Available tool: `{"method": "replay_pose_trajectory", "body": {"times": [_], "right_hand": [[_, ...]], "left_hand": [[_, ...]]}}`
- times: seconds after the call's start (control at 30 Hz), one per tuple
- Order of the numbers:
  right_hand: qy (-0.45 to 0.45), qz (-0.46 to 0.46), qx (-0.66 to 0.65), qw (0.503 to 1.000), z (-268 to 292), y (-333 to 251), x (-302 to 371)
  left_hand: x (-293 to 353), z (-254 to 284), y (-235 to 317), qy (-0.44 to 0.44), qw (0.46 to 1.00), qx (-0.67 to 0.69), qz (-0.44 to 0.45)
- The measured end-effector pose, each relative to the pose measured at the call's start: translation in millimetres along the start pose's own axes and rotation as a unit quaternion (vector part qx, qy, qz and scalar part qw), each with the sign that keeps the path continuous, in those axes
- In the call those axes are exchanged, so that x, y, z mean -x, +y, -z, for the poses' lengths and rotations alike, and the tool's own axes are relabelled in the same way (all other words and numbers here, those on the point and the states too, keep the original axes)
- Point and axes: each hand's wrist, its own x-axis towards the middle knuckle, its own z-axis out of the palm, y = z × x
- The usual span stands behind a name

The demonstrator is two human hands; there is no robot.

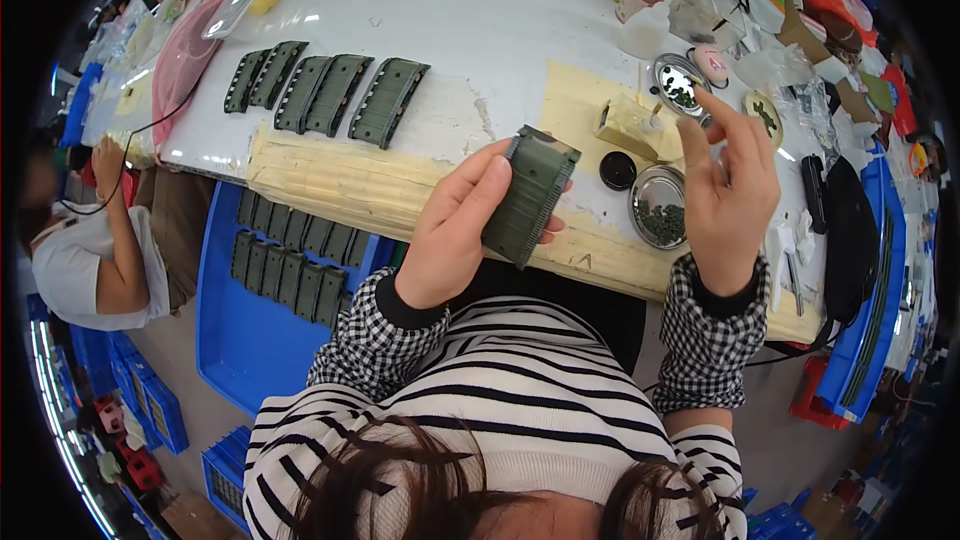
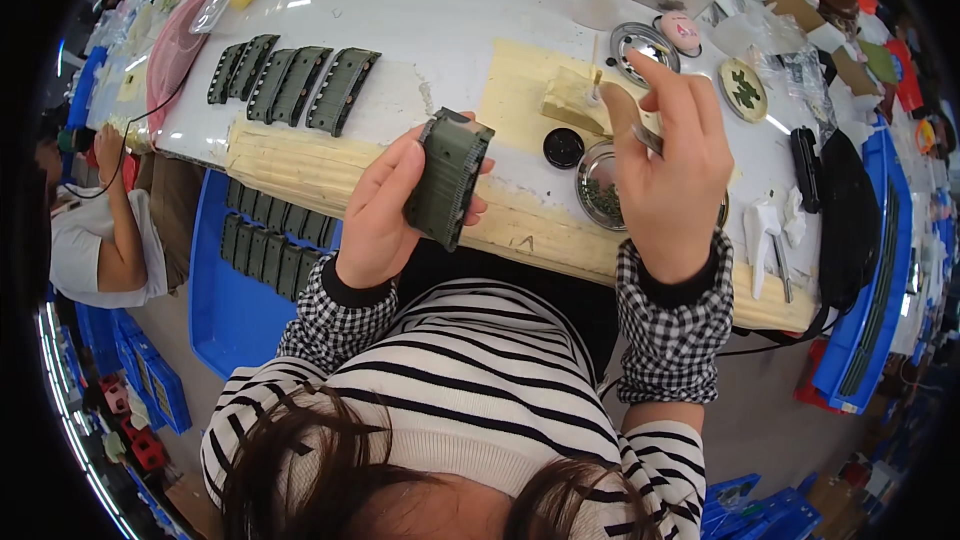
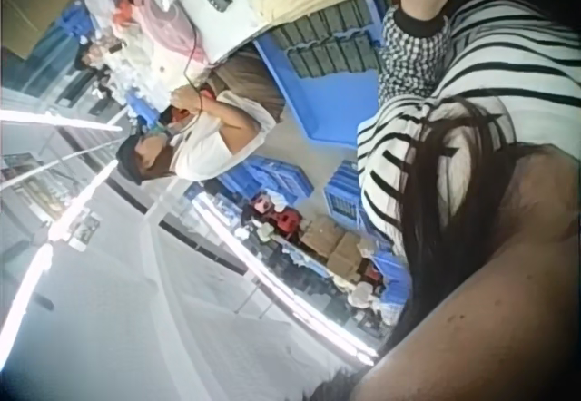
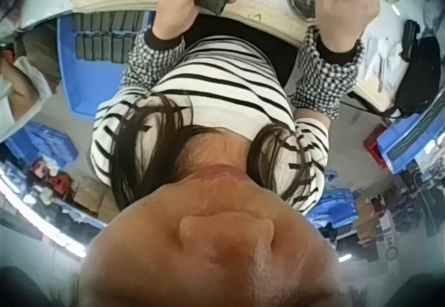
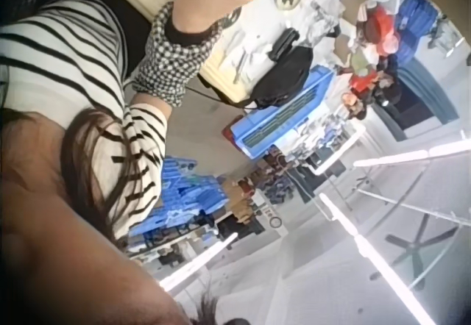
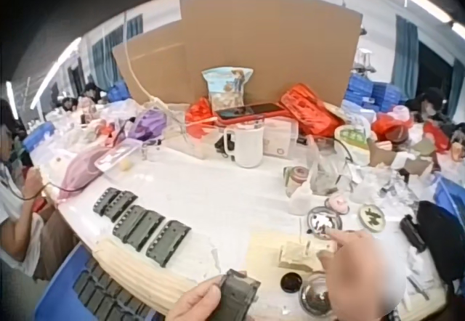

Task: Manually assembling and inspecting small plastic housing components for a toy.

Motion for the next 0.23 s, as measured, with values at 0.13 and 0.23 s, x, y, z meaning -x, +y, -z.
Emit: {"method": "replay_pose_trajectory", "body": {"times": [0.13,0.23], "right_hand": [[0.007,0.001,-0.023,1.0,22,-15,14],[-0.025,0.03,-0.026,0.999,37,-13,31]], "left_hand": [[-10,10,-7,0.15,0.892,-0.366,-0.22],[-15,26,1,0.201,0.759,-0.573,-0.234]]}}
